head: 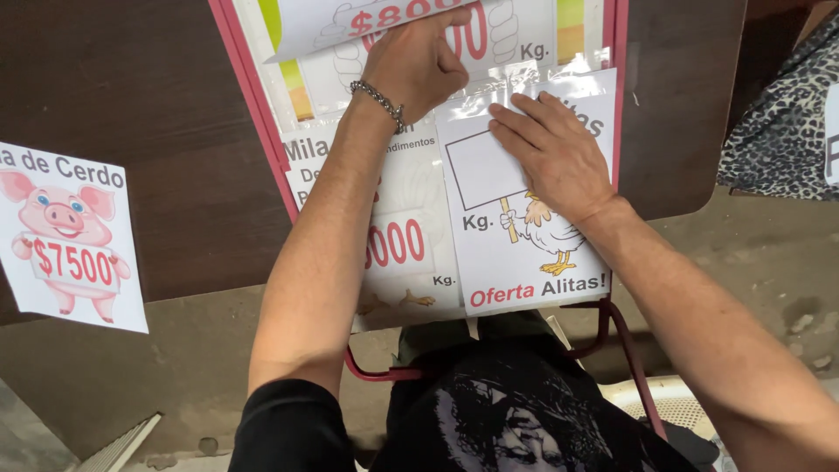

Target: Taping paper signs onto a menu board using adhesive tape and scissors

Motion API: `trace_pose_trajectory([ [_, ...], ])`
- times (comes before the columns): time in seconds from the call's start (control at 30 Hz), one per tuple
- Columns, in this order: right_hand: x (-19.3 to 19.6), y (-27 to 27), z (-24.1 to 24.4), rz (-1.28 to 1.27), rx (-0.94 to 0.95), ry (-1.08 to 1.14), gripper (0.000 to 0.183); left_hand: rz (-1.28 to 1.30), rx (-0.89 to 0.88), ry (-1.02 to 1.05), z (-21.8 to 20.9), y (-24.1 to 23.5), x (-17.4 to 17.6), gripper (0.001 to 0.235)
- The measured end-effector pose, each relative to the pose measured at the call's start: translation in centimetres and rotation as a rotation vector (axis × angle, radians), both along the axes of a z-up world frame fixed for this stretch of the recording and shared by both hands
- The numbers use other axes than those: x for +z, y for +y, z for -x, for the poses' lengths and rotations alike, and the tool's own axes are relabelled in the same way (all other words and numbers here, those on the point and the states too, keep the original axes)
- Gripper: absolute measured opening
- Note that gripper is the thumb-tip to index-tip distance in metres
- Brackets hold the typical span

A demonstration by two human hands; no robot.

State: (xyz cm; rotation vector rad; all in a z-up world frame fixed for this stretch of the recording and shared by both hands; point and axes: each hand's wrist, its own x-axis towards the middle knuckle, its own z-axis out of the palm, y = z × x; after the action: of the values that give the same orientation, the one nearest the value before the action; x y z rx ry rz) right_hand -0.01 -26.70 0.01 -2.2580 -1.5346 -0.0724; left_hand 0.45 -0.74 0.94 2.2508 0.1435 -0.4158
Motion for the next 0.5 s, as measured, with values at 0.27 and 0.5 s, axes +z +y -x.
trace_pose_trajectory([
  [0.27,0.1,0.1,0.4,0.102,-0.03,0.112,0.04,-0.105,0.062,-0.028,0.5,-1.1,0.2,0.067],
  [0.5,0.8,0.5,0.0,0.265,-0.061,0.217,0.054,-0.198,0.097,-0.085,1.0,-1.9,0.3,0.068],
])
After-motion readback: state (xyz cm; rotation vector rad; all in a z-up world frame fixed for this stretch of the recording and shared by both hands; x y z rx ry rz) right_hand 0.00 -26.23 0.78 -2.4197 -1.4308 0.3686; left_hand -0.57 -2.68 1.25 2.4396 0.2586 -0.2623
